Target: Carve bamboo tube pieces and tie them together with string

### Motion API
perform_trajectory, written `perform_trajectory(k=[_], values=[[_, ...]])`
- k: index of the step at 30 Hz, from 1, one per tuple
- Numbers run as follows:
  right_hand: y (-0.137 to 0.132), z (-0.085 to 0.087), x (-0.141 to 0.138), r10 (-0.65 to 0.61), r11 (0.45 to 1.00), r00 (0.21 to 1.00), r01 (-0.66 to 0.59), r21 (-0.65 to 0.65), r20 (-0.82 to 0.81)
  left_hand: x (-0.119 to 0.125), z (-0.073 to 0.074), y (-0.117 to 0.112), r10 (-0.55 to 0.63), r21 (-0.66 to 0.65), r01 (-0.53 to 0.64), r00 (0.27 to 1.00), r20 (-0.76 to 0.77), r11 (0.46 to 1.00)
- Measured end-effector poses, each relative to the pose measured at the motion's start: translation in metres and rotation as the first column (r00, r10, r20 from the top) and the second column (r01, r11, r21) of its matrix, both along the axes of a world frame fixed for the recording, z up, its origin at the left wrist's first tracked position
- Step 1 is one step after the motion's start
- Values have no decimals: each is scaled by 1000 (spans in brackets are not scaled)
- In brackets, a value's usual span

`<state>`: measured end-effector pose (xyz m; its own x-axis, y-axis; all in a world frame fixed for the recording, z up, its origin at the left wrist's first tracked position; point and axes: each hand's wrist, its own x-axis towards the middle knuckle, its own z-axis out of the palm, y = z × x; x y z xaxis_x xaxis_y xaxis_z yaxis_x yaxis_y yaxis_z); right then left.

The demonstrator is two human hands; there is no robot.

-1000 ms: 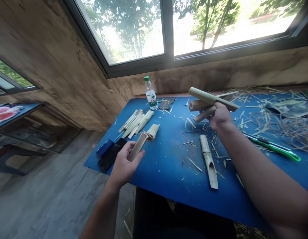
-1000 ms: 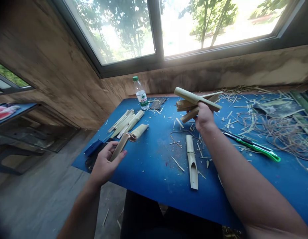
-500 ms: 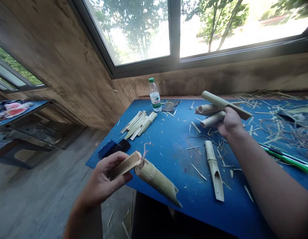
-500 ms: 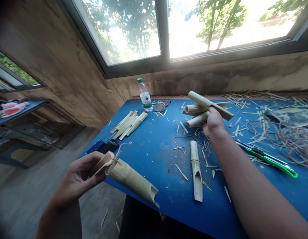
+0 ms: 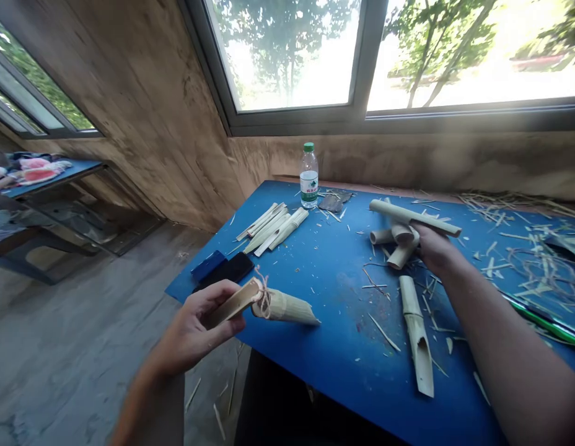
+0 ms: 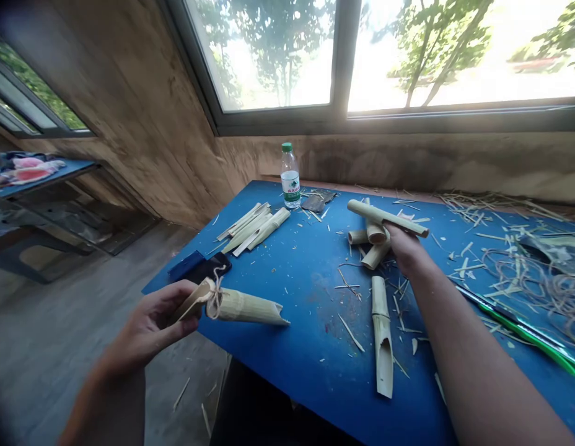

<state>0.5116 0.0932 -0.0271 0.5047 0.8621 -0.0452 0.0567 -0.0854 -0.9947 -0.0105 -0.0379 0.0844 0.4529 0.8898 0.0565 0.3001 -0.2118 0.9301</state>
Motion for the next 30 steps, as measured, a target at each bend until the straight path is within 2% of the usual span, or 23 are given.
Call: perform_trajectory(k=[3, 5, 9, 12, 14, 17, 22, 26, 30], values=[[-3, 2, -3, -67, 996, 998, 67, -58, -3, -9, -2, -1, 20, 25, -19, 999, -28, 1000], [-2, 8, -4, -69, 993, 998, 68, -98, -7, -15, -4, -3, 36, 32, -35, 998, -57, 999], [14, 32, -8, 25, 984, 999, -31, -174, -38, -22, -8, -3, 73, 28, -70, 992, -101, 997], [35, 50, -19, 123, 968, 992, -127, -215, -30, -22, -9, -3, 60, 20, -59, 993, -100, 998], [47, 57, -29, 189, 949, 982, -184, -258, -4, -21, -7, -3, 45, 16, -43, 994, -104, 999], [56, 58, -43, 256, 923, 964, -221, -315, 73, -23, -4, -6, 20, -1, -20, 991, -135, 1000], [56, 54, -46, 261, 913, 949, -183, -366, 179, -33, -5, -11, 2, -38, -8, 989, -150, 999], [56, 51, -37, 176, 938, 945, -76, -337, 277, -39, -11, -13, -11, -51, 5, 994, -105, 999], [49, 44, -29, 86, 964, 896, 35, -263, 435, -36, -13, -13, -14, -37, 11, 996, -87, 999]])
